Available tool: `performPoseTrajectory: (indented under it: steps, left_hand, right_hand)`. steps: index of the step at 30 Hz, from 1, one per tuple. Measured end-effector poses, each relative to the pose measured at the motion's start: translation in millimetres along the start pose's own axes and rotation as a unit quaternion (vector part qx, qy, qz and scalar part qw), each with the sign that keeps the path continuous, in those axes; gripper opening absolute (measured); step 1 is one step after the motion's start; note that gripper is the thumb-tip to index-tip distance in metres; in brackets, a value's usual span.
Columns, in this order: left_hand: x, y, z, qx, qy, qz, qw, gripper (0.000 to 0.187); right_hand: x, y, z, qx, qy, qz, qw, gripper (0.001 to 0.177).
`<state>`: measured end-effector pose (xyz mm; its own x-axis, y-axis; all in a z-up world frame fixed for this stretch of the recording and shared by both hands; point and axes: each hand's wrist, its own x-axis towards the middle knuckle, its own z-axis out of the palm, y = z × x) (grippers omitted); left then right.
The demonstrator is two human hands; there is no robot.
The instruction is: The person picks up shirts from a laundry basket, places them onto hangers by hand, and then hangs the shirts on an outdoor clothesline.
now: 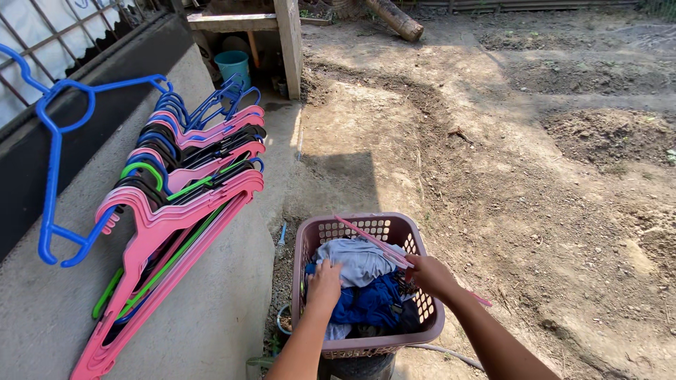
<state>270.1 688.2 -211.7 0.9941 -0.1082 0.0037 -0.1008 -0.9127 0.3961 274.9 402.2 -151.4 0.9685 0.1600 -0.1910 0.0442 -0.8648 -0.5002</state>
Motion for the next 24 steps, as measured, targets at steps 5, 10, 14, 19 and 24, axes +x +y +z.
performPoseTrajectory:
  steps: [5,10,14,19,24]
  left_hand:
    - [28.0,-3.7,10.3,-0.093,0.063,0.060,0.992,0.018]
    - [63.2,26.8,-18.3,-0.323,0.085,0.021,0.942,0.026]
    - [49.6,80.1,-89.8,-0.406,0.056,0.063,0.910,0.027]
    - [26.4,125.4,-176.9,-0.518,0.016,0.137,0.844,0.023]
    - [16.2,104.1,-230.9,-0.462,0.103,0.148,0.868,0.024]
  right_hand:
    - [-16.2,-10.6,-4.7,0.028,0.030,0.064,0.997,0.026]
    - [-20.6,-31.9,-15.2,0.039,0.109,0.032,0.993,0.025]
    - [-12.9,-46.8,-18.2,0.072,0.199,-0.100,0.972,0.049]
    - [13.1,-53.4,-9.4,0.250,0.206,-0.047,0.945,0.043]
    - [26.0,-38.1,-40.4,0.339,0.207,0.035,0.917,0.017]
